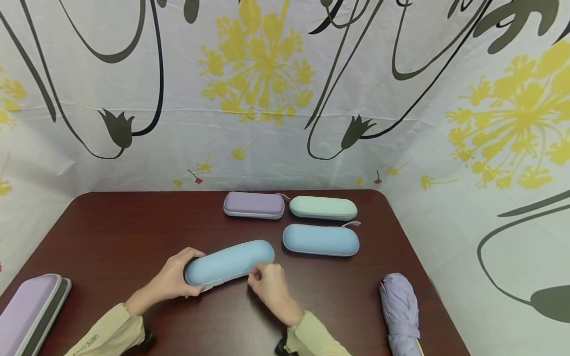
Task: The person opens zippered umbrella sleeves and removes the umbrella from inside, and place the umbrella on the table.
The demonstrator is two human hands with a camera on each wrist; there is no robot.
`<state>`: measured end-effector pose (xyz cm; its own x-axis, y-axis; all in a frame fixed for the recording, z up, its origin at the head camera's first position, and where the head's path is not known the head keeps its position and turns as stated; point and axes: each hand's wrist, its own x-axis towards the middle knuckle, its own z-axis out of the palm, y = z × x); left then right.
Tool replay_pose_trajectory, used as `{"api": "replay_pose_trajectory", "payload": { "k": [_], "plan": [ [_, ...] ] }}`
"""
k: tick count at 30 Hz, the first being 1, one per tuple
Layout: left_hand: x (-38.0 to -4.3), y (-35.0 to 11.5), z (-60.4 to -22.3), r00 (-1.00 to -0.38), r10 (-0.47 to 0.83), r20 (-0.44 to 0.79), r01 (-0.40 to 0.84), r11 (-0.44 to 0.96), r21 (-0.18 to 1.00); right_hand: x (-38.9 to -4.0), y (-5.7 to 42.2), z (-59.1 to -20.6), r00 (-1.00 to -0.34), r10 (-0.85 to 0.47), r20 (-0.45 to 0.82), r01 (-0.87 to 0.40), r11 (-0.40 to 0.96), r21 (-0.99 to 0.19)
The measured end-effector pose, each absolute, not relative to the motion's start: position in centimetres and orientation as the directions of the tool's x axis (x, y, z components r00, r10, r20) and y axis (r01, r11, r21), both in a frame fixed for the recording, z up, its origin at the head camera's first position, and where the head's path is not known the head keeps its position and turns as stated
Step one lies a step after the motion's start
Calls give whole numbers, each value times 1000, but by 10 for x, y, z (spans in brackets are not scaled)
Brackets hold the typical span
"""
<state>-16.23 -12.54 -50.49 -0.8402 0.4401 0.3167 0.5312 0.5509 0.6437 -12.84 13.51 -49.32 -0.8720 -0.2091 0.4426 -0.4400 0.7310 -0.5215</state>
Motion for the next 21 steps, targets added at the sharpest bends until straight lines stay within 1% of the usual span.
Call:
{"api": "replay_pose_trajectory", "payload": {
  "k": [2, 6, 10, 16, 21],
  "plan": [
    [-162, -125, -505, -838, 441, 321, 534, 546, 645, -127, 135, -493, -876, -209, 435, -432, 741, -514],
    [-161, -125, -506, -837, 436, 331, 537, 543, 646, -126, 133, -494, -899, -184, 397, -393, 737, -549],
    [-160, -126, -506, -850, 415, 324, 519, 552, 653, -126, 126, -498, -901, -168, 400, -392, 710, -585],
    [-160, -125, -506, -869, 401, 291, 484, 563, 670, -124, 108, -502, -896, -236, 377, -435, 637, -636],
    [-160, -125, -505, -867, 399, 298, 487, 553, 676, -122, 97, -500, -881, -275, 384, -470, 596, -651]
  ]
}}
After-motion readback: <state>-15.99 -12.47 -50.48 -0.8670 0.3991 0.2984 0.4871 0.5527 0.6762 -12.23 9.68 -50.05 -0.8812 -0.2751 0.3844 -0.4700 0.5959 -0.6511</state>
